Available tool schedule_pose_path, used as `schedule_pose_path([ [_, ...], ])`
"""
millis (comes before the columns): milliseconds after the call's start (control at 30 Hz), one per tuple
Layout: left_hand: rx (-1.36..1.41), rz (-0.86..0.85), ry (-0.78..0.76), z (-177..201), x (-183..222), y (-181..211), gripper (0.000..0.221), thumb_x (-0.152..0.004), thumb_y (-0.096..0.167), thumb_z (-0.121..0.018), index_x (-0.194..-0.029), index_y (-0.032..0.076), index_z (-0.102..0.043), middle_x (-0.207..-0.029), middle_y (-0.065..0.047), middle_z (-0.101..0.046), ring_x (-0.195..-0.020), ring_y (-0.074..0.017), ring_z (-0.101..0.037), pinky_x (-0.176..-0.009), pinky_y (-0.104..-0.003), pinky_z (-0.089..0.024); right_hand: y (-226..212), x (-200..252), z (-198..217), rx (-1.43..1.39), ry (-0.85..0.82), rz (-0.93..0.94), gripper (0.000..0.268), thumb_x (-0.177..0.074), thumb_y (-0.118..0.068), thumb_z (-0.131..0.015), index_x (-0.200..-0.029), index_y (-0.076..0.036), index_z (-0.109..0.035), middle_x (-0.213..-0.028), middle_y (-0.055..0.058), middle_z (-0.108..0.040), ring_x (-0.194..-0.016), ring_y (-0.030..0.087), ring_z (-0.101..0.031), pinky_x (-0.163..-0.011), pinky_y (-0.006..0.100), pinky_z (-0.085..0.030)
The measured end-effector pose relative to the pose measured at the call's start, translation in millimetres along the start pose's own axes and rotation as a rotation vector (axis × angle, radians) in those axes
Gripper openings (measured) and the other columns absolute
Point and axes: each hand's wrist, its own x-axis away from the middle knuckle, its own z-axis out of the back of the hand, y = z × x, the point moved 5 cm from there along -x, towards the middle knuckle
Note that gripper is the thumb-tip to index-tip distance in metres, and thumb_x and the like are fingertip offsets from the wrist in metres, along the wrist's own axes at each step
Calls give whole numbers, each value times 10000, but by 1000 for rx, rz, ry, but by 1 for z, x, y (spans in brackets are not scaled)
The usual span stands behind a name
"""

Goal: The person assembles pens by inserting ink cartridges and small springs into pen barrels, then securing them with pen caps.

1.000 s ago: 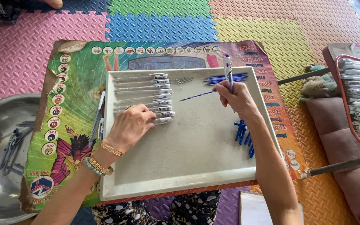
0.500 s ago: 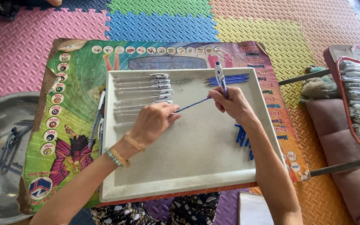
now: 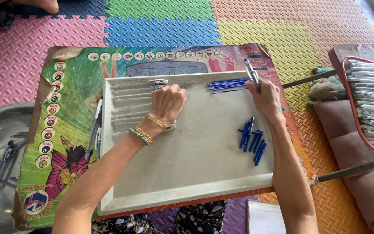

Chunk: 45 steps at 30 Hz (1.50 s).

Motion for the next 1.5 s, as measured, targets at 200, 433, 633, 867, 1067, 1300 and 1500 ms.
schedule_pose_path([
  [200, 91, 40, -129, 16, 10, -15, 59, -1003, 309, -755, -1048, 288, -786, -992, 4, -787, -903, -247, -801, -754, -435, -665, -44, 20, 16, 175, 31, 26, 202, -1170, -353, -686, -1246, -206, -801, -1277, 135, -669, -1131, 438, -732, -916, 571, -614],
  [433, 157, 277, -65, 131, 73, -126, 222, -1105, 326, -705, -1282, 252, -818, -1137, -68, -822, -1046, -346, -801, -869, -511, -655, -71, 30, -8, 151, -132, 210, 231, -1133, -347, -688, -1151, -140, -788, -1148, 192, -737, -1121, 458, -731, -957, 584, -608],
  [633, 136, 498, -264, 137, 141, -207, 396, -1045, 413, -669, -1356, 208, -801, -1137, -166, -840, -1132, -412, -785, -1012, -582, -607, -60, 24, -12, 187, -87, 221, 262, -1134, -360, -692, -1224, -129, -780, -1166, 200, -730, -1152, 436, -727, -958, 566, -628],
  [867, 126, 532, -440, 101, 162, -205, 546, -938, 334, -717, -1451, 147, -728, -1240, -162, -826, -1215, -379, -771, -1080, -533, -601, -59, 24, -13, 168, -73, 212, 262, -1132, -407, -676, -1175, -177, -795, -1176, 163, -749, -1125, 408, -753, -939, 523, -641],
  [1067, 45, 582, -455, 55, 170, -224, 460, -894, 289, -679, -1331, 184, -778, -1140, -118, -807, -1078, -359, -817, -931, -516, -664, -53, 24, -13, 133, -41, 208, 306, -1153, -434, -666, -1156, -153, -789, -1144, 168, -754, -1058, 418, -766, -898, 532, -639],
  [1300, 587, 762, -169, 208, 142, -185, 484, -961, 258, -756, -1396, 43, -764, -1240, -249, -816, -1169, -434, -779, -1015, -595, -596, -90, 39, 16, -279, 82, 105, 639, -1290, -597, -438, -1013, -103, -734, -870, 196, -714, -804, 383, -715, -772, 517, -558],
  [1500, 1602, 689, -46, 184, 101, -106, 446, -955, 97, -818, -1387, 30, -732, -1225, -156, -792, -1057, -254, -789, -966, -445, -672, -182, 58, 15, -892, 7, 56, 620, -1221, -449, -494, -825, -77, -793, -692, 134, -711, -493, 150, -588, -474, 269, -494],
])
